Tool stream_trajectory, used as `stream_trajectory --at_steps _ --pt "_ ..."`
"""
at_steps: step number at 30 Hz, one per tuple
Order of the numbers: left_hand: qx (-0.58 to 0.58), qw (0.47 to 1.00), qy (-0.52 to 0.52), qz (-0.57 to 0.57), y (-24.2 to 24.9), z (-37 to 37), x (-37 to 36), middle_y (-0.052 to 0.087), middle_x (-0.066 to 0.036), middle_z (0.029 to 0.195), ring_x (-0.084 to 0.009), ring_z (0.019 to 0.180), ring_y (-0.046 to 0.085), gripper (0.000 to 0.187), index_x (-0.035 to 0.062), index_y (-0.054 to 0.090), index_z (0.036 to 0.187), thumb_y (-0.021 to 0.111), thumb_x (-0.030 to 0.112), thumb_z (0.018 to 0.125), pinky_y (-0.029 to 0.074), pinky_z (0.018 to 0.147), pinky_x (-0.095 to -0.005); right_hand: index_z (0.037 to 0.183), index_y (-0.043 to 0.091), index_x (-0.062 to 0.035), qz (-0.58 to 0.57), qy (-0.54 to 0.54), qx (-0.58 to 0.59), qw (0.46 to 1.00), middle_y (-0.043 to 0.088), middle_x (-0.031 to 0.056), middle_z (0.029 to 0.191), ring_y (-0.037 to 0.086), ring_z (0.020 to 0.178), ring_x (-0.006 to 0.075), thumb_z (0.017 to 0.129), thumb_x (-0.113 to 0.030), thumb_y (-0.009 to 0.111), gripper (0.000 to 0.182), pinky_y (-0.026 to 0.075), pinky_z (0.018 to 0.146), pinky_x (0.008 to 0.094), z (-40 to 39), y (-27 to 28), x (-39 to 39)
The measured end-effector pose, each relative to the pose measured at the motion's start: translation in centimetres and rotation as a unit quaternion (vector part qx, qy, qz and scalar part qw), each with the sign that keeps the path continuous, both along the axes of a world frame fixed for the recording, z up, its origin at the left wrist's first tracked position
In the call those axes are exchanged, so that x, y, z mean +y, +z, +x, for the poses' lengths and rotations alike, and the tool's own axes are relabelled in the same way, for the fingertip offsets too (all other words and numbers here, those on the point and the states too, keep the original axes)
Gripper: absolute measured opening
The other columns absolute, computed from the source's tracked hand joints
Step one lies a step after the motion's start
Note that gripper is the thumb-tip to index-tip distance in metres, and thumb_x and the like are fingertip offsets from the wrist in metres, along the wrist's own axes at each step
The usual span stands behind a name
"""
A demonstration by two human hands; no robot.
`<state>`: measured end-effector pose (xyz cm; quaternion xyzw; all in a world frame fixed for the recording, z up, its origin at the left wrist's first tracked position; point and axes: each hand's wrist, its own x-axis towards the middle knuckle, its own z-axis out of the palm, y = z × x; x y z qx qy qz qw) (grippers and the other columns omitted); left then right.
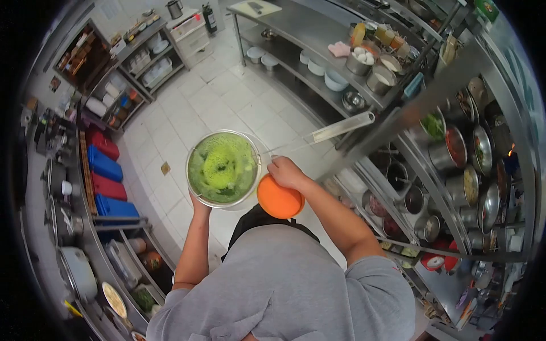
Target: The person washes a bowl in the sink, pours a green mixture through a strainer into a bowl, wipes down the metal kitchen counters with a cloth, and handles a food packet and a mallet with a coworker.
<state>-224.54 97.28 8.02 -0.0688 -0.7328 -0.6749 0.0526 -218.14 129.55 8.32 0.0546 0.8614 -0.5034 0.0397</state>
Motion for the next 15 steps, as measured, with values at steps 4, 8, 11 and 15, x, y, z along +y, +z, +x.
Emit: stream_trajectory --at_steps 4,8,11,15 --pt "0.029 0.996 -0.046 -0.066 -0.3 -11.5 4.3 0.076 -0.013 0.118 -0.0206 0.107 0.072 0.029 -0.0013 0.068 0.126 0.068 0.012 0.1 0.056 0.093 -0.0347 0.104 0.067 0.01 -0.026 -0.062 0.002 0.998 0.07 0.0353 0.109 0.068 0.107 0.0508 0.098 -0.019 0.052 0.033 0.053 0.096 0.0512 -8.0 -0.8 3.8" --pt "-0.002 0.992 -0.097 -0.082 -0.6 -21.4 9.3 0.077 -0.012 0.113 -0.0215 0.102 0.071 0.025 0.0009 0.069 0.119 0.072 0.014 0.097 0.056 0.091 -0.0359 0.106 0.068 0.0096 -0.024 -0.105 -0.004 0.994 0.07 0.0348 0.11 0.067 0.107 0.0507 0.099 -0.019 0.052 0.033 0.052 0.097 0.0505 -14.2 0.8 7.7" --pt "0.007 0.988 -0.125 -0.089 -0.8 -28.4 14.3 0.077 -0.013 0.115 -0.0218 0.103 0.072 0.028 0.0009 0.069 0.12 0.071 0.017 0.098 0.056 0.092 -0.0357 0.108 0.068 0.0089 -0.024 -0.137 0.002 0.99 0.071 0.0333 0.11 0.068 0.108 0.0501 0.099 -0.018 0.051 0.033 0.052 0.097 0.0503 -19.2 -1.3 12.1" --pt "-0.036 0.987 -0.152 -0.031 -1.6 -36.3 21.7 0.076 -0.013 0.118 -0.0218 0.107 0.072 0.032 -0.0002 0.069 0.125 0.071 0.017 0.098 0.056 0.094 -0.0357 0.109 0.069 0.0083 -0.012 -0.173 0.02 0.985 0.071 0.0331 0.11 0.068 0.108 0.05 0.099 -0.017 0.051 0.033 0.052 0.097 0.0505 -24.5 -0.6 17.2"
